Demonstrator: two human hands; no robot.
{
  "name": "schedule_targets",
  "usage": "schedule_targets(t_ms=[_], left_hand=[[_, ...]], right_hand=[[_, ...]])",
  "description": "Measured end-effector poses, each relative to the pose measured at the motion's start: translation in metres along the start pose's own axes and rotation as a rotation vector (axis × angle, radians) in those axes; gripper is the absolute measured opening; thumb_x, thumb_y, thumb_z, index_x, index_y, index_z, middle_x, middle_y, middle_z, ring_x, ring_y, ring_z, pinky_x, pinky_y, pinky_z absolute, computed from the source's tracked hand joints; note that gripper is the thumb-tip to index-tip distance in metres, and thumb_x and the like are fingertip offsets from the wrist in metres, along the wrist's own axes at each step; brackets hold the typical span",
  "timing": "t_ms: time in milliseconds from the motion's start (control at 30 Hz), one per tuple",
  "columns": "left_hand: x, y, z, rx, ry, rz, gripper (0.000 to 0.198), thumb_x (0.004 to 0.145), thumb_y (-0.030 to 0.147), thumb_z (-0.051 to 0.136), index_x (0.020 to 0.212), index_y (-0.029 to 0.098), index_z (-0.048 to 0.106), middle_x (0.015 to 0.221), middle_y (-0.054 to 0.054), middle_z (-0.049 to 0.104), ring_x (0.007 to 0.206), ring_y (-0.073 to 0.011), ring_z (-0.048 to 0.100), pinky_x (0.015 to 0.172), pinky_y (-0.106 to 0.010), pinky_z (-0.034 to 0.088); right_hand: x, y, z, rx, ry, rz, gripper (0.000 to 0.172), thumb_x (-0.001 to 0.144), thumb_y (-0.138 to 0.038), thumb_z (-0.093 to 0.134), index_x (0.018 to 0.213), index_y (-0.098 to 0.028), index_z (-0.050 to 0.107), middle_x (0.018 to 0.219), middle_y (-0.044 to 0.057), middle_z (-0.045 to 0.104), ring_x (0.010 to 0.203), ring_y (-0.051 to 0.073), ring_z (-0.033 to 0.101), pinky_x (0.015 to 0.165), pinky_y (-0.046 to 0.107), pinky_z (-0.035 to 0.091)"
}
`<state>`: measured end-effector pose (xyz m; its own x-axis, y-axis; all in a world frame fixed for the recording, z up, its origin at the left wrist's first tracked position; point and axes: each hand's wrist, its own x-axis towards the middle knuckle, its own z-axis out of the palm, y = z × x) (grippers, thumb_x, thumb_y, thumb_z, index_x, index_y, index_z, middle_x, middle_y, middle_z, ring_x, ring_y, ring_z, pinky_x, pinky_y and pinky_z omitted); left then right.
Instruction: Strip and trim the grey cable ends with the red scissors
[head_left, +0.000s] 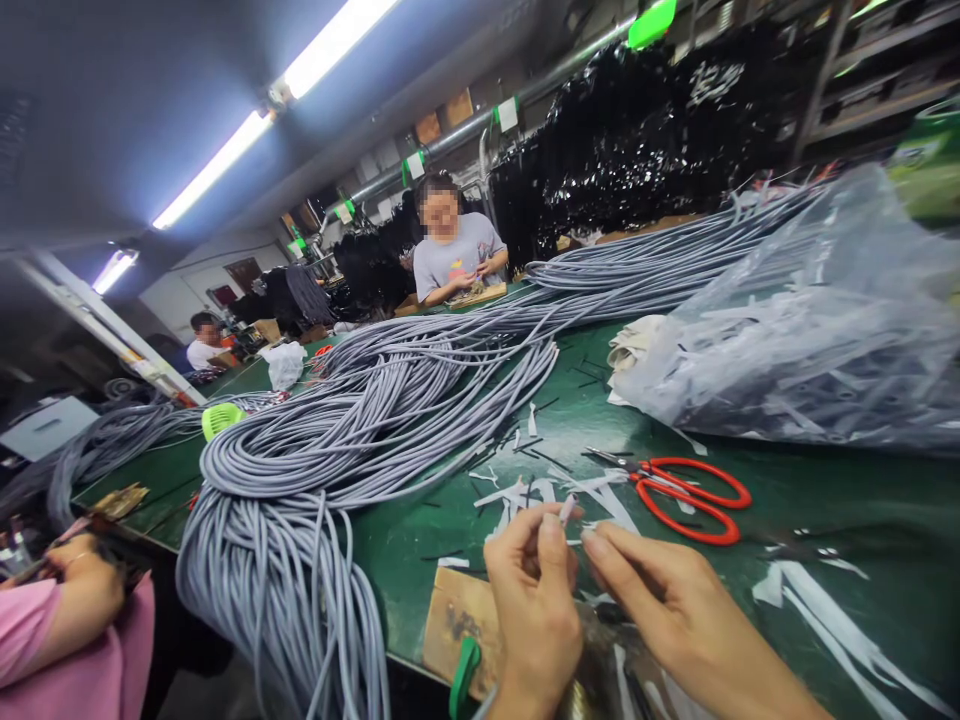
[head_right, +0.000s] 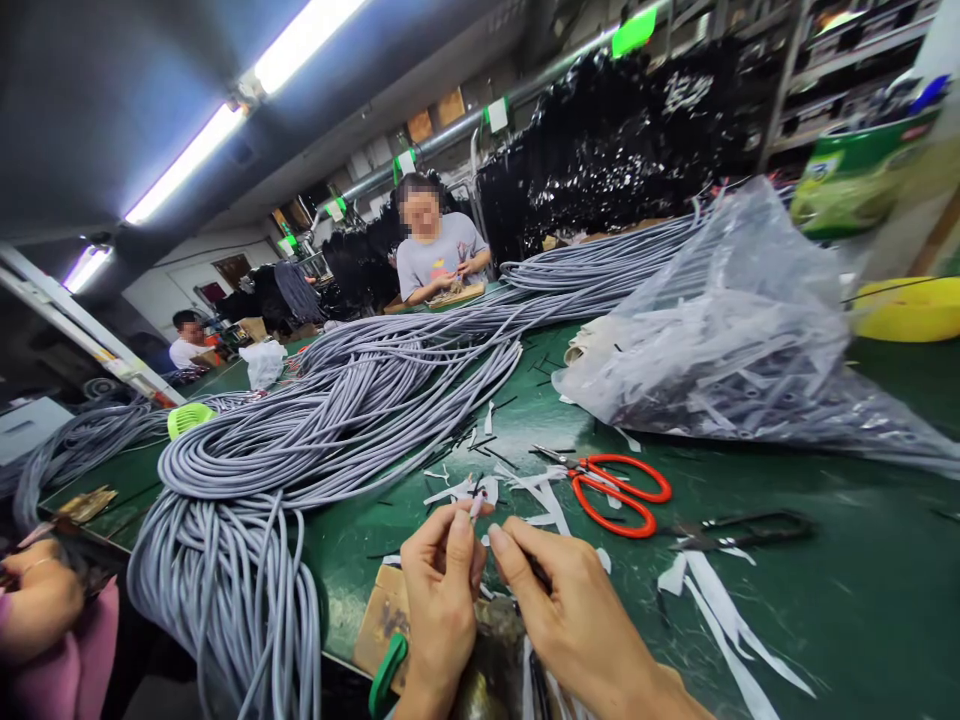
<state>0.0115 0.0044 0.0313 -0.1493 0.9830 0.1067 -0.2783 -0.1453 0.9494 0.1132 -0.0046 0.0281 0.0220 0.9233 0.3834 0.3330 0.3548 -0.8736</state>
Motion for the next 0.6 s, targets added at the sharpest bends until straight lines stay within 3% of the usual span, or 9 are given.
schedule_targets(t_ms=[100,200,367,500,600], left_hand=[[0.0,0.0,-0.002,0.041,-0.032,0.016,0.052,0.068,0.062,0.076,0.082,0.012,0.075,0.069,-0.006,0.071,0.046,-0.0064,0.049,0.044,-0.015,0.042],[0.0,-0.001,-0.004,0.168,-0.096,0.069,0.052,0.076,0.062,0.068,0.087,0.012,0.078,0.082,-0.011,0.076,0.062,-0.0148,0.065,0.058,-0.019,0.052],[0.001,0.001,-0.002,0.394,-0.247,0.198,0.04,0.093,0.044,0.053,0.094,0.013,0.078,0.085,-0.012,0.078,0.077,-0.0228,0.072,0.07,-0.026,0.056],[0.001,0.002,-0.005,0.503,-0.312,0.277,0.036,0.095,0.033,0.049,0.094,0.014,0.079,0.083,-0.011,0.078,0.073,-0.0232,0.072,0.067,-0.027,0.057],[0.0,0.0,-0.012,0.592,-0.257,0.281,0.035,0.093,0.033,0.051,0.088,0.015,0.08,0.079,-0.011,0.077,0.071,-0.0234,0.07,0.064,-0.027,0.055]], right_hand=[[0.0,0.0,0.001,0.046,0.029,0.032,0.06,0.088,-0.07,0.035,0.054,-0.022,0.045,0.047,-0.003,0.043,0.043,0.012,0.036,0.038,0.022,0.034],[0.0,-0.001,0.005,0.097,0.069,0.062,0.061,0.085,-0.074,0.036,0.053,-0.023,0.04,0.047,-0.005,0.036,0.042,0.011,0.032,0.035,0.022,0.03],[-0.002,0.002,0.003,0.097,0.144,0.078,0.057,0.087,-0.07,0.039,0.054,-0.022,0.042,0.048,-0.005,0.034,0.041,0.011,0.032,0.036,0.022,0.03],[0.0,0.02,-0.032,-0.04,0.179,-0.002,0.048,0.084,-0.064,0.051,0.064,-0.021,0.059,0.049,-0.003,0.044,0.045,0.013,0.044,0.041,0.022,0.037],[0.004,0.034,-0.065,-0.15,0.177,-0.097,0.043,0.086,-0.059,0.052,0.072,-0.022,0.066,0.051,-0.002,0.05,0.047,0.014,0.048,0.044,0.023,0.04]])
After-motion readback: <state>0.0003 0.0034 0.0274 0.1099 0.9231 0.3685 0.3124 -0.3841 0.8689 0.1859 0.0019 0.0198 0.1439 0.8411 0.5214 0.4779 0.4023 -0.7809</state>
